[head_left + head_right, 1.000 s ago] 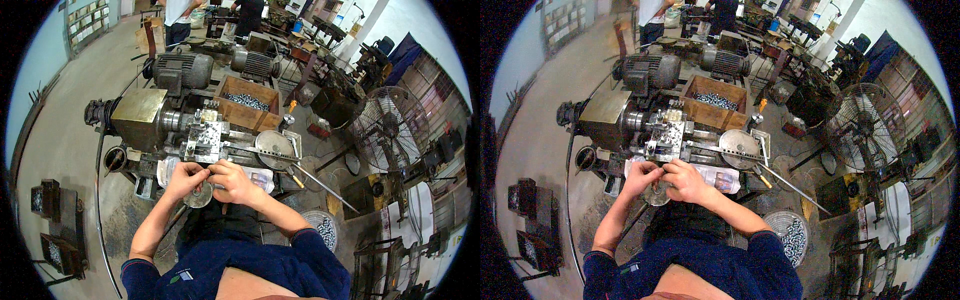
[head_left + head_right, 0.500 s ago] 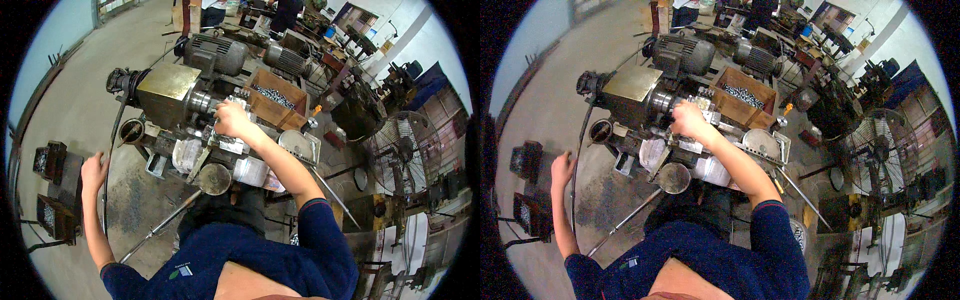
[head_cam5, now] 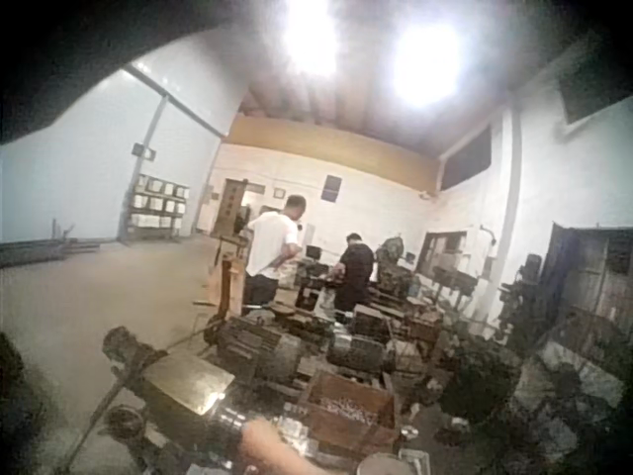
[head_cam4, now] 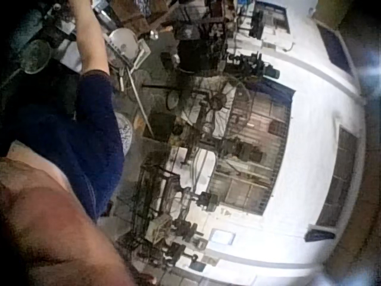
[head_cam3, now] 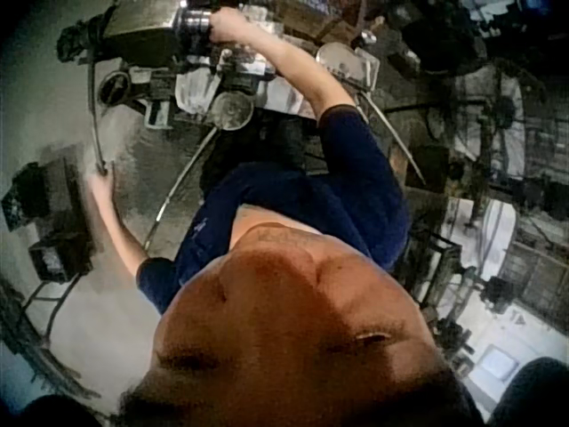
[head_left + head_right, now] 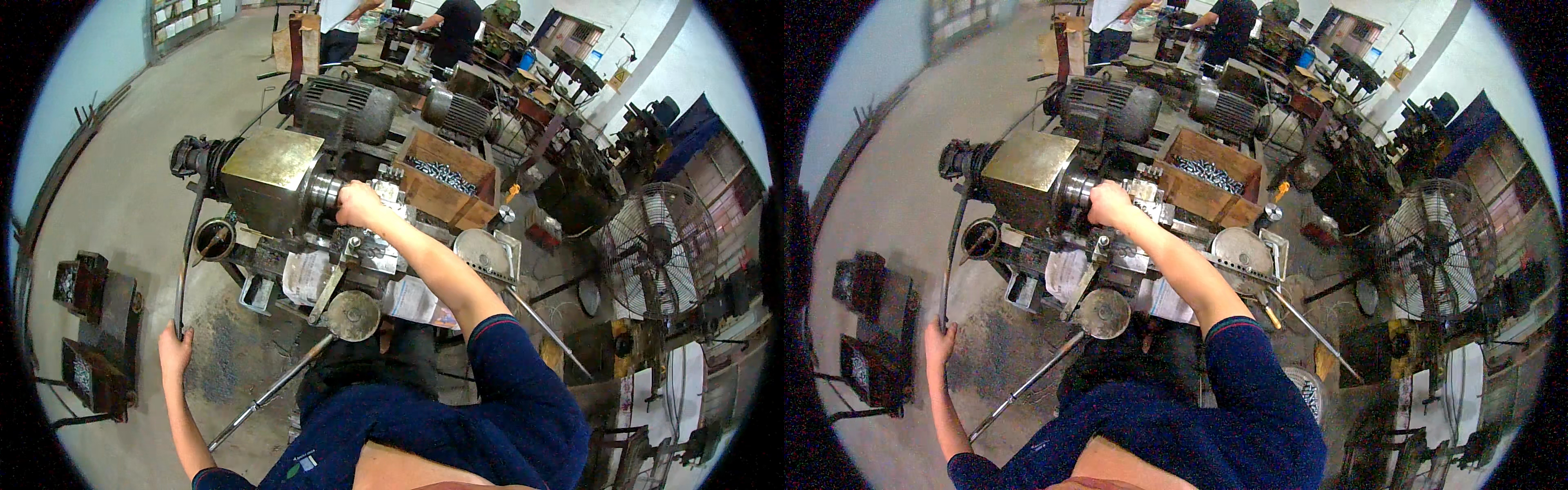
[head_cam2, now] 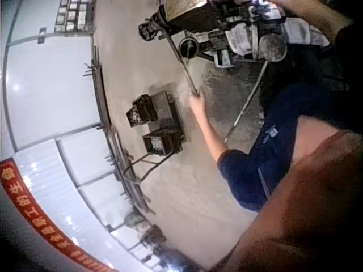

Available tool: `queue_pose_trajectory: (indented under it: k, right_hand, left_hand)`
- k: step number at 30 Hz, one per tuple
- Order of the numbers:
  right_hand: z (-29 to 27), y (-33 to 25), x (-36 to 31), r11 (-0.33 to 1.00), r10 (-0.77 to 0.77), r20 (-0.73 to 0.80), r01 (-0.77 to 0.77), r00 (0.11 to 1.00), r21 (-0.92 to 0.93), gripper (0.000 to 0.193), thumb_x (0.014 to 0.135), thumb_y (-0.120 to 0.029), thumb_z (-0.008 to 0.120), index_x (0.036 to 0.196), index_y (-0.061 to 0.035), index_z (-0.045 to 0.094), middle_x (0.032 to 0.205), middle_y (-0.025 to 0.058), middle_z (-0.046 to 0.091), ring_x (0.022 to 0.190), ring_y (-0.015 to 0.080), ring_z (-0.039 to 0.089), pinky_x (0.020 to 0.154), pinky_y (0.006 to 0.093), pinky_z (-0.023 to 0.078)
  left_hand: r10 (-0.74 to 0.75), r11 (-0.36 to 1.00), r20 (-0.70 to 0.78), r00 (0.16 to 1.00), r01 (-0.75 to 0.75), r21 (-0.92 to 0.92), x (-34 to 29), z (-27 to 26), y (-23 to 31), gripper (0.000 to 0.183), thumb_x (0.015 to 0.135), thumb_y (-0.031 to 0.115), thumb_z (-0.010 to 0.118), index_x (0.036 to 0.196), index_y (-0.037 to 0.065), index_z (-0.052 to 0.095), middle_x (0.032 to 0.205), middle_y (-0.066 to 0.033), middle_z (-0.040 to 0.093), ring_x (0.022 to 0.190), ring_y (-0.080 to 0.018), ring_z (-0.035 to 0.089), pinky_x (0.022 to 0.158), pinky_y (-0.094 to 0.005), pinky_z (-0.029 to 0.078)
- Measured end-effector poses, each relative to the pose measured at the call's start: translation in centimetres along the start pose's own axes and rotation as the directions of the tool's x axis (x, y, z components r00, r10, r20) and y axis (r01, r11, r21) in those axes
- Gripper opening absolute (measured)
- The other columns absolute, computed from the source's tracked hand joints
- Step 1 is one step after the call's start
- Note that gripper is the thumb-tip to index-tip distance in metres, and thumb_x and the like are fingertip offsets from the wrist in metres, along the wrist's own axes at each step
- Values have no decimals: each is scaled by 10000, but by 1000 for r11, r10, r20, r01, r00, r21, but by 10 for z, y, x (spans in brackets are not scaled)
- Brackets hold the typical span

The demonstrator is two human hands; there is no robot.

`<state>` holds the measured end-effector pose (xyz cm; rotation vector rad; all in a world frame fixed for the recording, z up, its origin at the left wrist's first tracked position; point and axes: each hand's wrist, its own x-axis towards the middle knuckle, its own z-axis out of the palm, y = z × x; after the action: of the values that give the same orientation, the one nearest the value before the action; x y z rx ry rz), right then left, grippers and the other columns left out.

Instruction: The person operates a manual metal lathe to process cylindrical metal parts, repeatedly loading a part, engaging the cutting tool using levers, and then placing the finished part into a wire basket.

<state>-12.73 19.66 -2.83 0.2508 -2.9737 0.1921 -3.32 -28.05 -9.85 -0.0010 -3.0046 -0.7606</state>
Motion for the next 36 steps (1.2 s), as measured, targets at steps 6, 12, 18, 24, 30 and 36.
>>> queue_pose_trajectory:
  k: [6, 12, 18, 24, 30, 36]
  right_hand:
    - [0, -5, 9, 996, 85, 20, -85, 996, -10, 237, 532, -179, 646, 677, 8, 650, 757, 213, 624, 777, 345, 616, 728, 386, 510]
    - [-9, -9, 4, 987, 156, 61, -157, 986, 13, 256, 536, -196, 665, 688, 9, 651, 768, 211, 631, 771, 338, 626, 721, 384, 516]
    - [3, -8, 6, 993, 104, -76, -99, 992, 68, 223, 521, -178, 606, 619, 22, 622, 666, 234, 596, 665, 388, 608, 640, 414, 514]
    - [-26, -8, -18, 996, -88, -147, 86, 985, -23, 266, 521, -181, 663, 755, -55, 671, 959, 135, 612, 963, 310, 519, 872, 380, 431]
    - [-60, 43, -160, 981, -61, -503, 145, 862, 130, 337, 533, -137, 664, 858, -50, 647, 1066, 137, 587, 1006, 339, 524, 862, 418, 428]
    - [-64, 105, -319, 809, 587, -186, -567, 788, 152, 301, 553, -134, 651, 843, -55, 675, 1007, 145, 615, 999, 309, 550, 892, 359, 434]
  left_hand:
    - [38, 971, -99, 994, -14, 238, 1, 6, -3, 246, 726, 152, 643, 856, -27, 537, 711, -240, 583, 740, -401, 586, 660, -467, 459]
    - [270, 802, -69, 960, -185, 569, 43, -19, -92, 226, 688, 112, 612, 884, 25, 540, 698, -156, 584, 651, -327, 595, 571, -407, 461]
    - [400, 623, -121, 908, -173, 763, 139, -56, -172, 99, 711, 38, 554, 798, 60, 513, 701, -117, 586, 626, -283, 603, 549, -373, 474]
    - [43, 847, -351, 935, 153, 510, 144, -33, -155, 192, 722, 33, 539, 908, 8, 582, 780, -158, 618, 728, -352, 607, 647, -429, 491]
    - [-65, 980, -411, 909, -18, -196, 94, 94, -23, 291, 758, 109, 550, 1012, -26, 591, 876, -204, 626, 780, -315, 607, 709, -377, 470]
    - [139, 987, 261, 955, -155, 45, 97, 238, 4, 449, 665, 313, 703, 1024, 63, 604, 956, -185, 626, 891, -361, 595, 766, -426, 471]
